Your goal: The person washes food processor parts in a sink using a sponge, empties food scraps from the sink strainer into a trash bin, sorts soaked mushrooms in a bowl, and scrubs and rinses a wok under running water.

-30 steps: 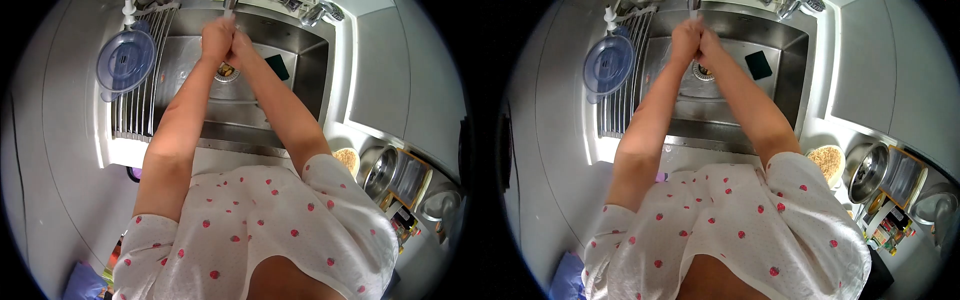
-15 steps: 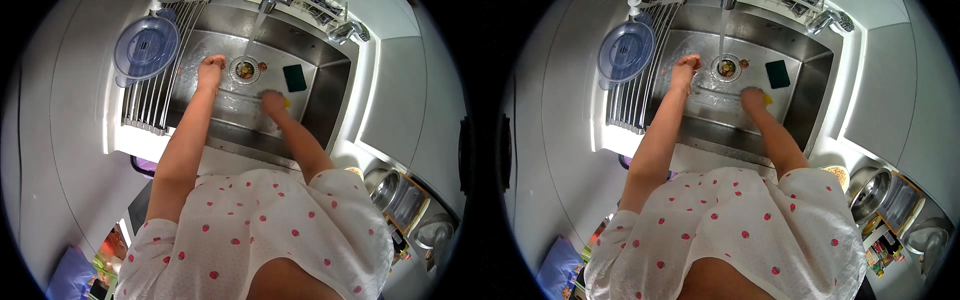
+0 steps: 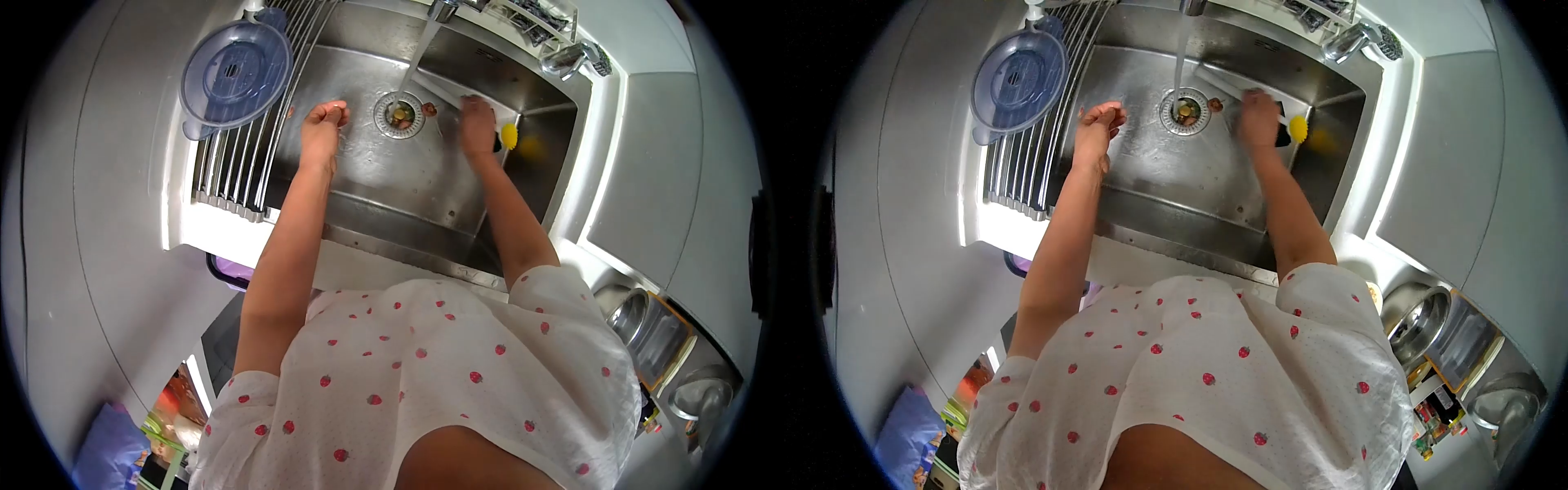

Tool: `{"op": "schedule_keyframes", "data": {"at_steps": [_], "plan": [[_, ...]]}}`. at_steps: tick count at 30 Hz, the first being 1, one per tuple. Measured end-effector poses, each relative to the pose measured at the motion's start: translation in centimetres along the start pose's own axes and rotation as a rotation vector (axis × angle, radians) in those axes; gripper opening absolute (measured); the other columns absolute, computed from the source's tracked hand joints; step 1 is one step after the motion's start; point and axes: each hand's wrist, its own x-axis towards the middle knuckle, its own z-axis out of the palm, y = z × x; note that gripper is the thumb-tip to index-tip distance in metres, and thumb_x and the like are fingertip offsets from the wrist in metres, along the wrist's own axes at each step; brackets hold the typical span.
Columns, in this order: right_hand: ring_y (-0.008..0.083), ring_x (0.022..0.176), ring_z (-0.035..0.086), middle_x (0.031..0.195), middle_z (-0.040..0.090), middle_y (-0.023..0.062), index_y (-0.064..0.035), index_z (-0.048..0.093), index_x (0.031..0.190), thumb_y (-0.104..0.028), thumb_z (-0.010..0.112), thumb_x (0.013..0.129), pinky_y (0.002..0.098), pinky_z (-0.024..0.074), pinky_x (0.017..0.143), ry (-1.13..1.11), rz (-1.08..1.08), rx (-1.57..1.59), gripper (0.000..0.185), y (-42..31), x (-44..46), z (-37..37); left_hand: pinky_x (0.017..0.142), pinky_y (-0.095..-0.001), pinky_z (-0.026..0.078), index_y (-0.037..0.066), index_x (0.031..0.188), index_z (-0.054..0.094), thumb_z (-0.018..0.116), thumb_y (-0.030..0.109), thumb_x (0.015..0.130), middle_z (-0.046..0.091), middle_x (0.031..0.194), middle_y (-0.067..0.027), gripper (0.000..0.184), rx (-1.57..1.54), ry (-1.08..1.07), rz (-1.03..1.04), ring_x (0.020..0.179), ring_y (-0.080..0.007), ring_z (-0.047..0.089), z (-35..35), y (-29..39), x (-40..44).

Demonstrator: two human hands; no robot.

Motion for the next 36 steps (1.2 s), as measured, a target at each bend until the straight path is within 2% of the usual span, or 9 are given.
{"op": "schedule_keyframes", "data": {"at_steps": [3, 7, 10, 14, 19, 25, 30, 34, 36], "plan": [[0.0318, 0.091, 0.052, 0.098, 0.050, 0.0156, -0.0044, 0.051, 0.096, -0.008, 0.046, 0.079, 0.0380, 0.0438, 0.078, -0.428, -0.051, 0.486, 0.017, -4.0, 0.0, -0.1, 0.071, -0.0220, 0.039, 0.008, 0.088, 0.059, 0.047, 0.013, 0.086, 0.061, 0.082, -0.0025, 0.013, -0.044, -0.042, -0.024, 0.075, -0.0098, 0.056, -0.2, 0.3, -1.3], [0.0321, 0.093, 0.052, 0.103, 0.048, 0.0193, -0.0062, 0.052, 0.099, -0.007, 0.045, 0.080, 0.0374, 0.0427, 0.080, -0.494, 0.207, 0.478, 0.020, -5.4, 0.2, 3.7, 0.076, -0.0231, 0.041, 0.003, 0.092, 0.057, 0.046, 0.012, 0.087, 0.061, 0.082, -0.0049, 0.015, -0.075, -0.076, -0.034, 0.075, -0.0115, 0.056, -0.1, 0.2, -3.1], [0.0322, 0.094, 0.052, 0.107, 0.047, 0.0215, -0.0063, 0.052, 0.103, -0.005, 0.047, 0.079, 0.0372, 0.0417, 0.082, -0.581, 0.018, 0.581, 0.025, -6.6, -0.2, 4.6, 0.076, -0.0232, 0.042, 0.003, 0.093, 0.056, 0.046, 0.012, 0.087, 0.061, 0.082, -0.0047, 0.015, -0.073, -0.099, -0.053, 0.075, -0.0112, 0.056, 0.0, 0.0, -4.0], [0.0324, 0.095, 0.052, 0.104, 0.051, 0.0197, -0.0055, 0.055, 0.100, -0.005, 0.051, 0.075, 0.0373, 0.0423, 0.081, -0.387, 0.115, 0.612, 0.025, -8.2, -1.0, 4.4, 0.077, -0.0223, 0.040, 0.003, 0.093, 0.056, 0.046, 0.012, 0.087, 0.061, 0.084, -0.0047, 0.015, -0.128, -0.084, -0.057, 0.076, -0.0106, 0.055, -0.2, 0.1, -4.7], [0.0309, 0.093, 0.053, 0.100, 0.053, 0.0154, -0.0083, 0.056, 0.102, -0.009, 0.057, 0.071, 0.0376, 0.0436, 0.079, -0.478, 0.188, 0.539, 0.030, -7.1, -0.3, 3.3, 0.077, -0.0225, 0.040, 0.004, 0.093, 0.056, 0.046, 0.012, 0.087, 0.060, 0.085, -0.0052, 0.015, -0.134, -0.065, -0.035, 0.077, -0.0107, 0.055, -1.0, 0.0, -4.9], [0.0279, 0.087, 0.055, 0.094, 0.055, 0.0127, -0.0080, 0.060, 0.092, -0.007, 0.060, 0.068, 0.0355, 0.0447, 0.076, -0.480, -0.094, 0.686, 0.025, -8.7, -0.3, 4.8, 0.078, -0.0233, 0.041, 0.003, 0.094, 0.055, 0.045, 0.012, 0.088, 0.060, 0.085, -0.0054, 0.015, -0.131, -0.065, -0.047, 0.078, -0.0112, 0.055, -1.1, -0.6, -5.2], [0.0282, 0.079, 0.055, 0.084, 0.054, 0.0145, -0.0059, 0.060, 0.078, -0.010, 0.060, 0.069, 0.0351, 0.0448, 0.072, -0.569, 0.173, 0.933, 0.009, -8.8, 0.7, 2.4, 0.078, -0.0232, 0.041, 0.003, 0.094, 0.056, 0.045, 0.012, 0.088, 0.060, 0.085, -0.0058, 0.016, -0.165, -0.062, -0.018, 0.078, -0.0113, 0.055, -1.4, -0.9, -5.0], [0.0283, 0.077, 0.055, 0.083, 0.053, 0.0157, -0.0049, 0.060, 0.076, -0.012, 0.061, 0.070, 0.0360, 0.0453, 0.070, -0.404, 0.234, 0.855, 0.009, -7.2, 0.1, 4.7, 0.078, -0.0230, 0.041, 0.003, 0.094, 0.056, 0.045, 0.012, 0.087, 0.060, 0.086, -0.0060, 0.016, -0.179, -0.064, -0.013, 0.078, -0.0113, 0.055, -1.5, -1.0, -4.8], [0.0275, 0.072, 0.056, 0.080, 0.056, 0.0142, -0.0061, 0.061, 0.076, -0.010, 0.065, 0.066, 0.0334, 0.0453, 0.067, -0.503, 0.046, 0.616, 0.011, -6.5, -0.1, 4.9, 0.078, -0.0228, 0.041, 0.002, 0.094, 0.056, 0.046, 0.011, 0.087, 0.060, 0.085, -0.0062, 0.016, -0.174, -0.047, -0.019, 0.078, -0.0114, 0.055, -1.4, -1.0, -4.9]]}}
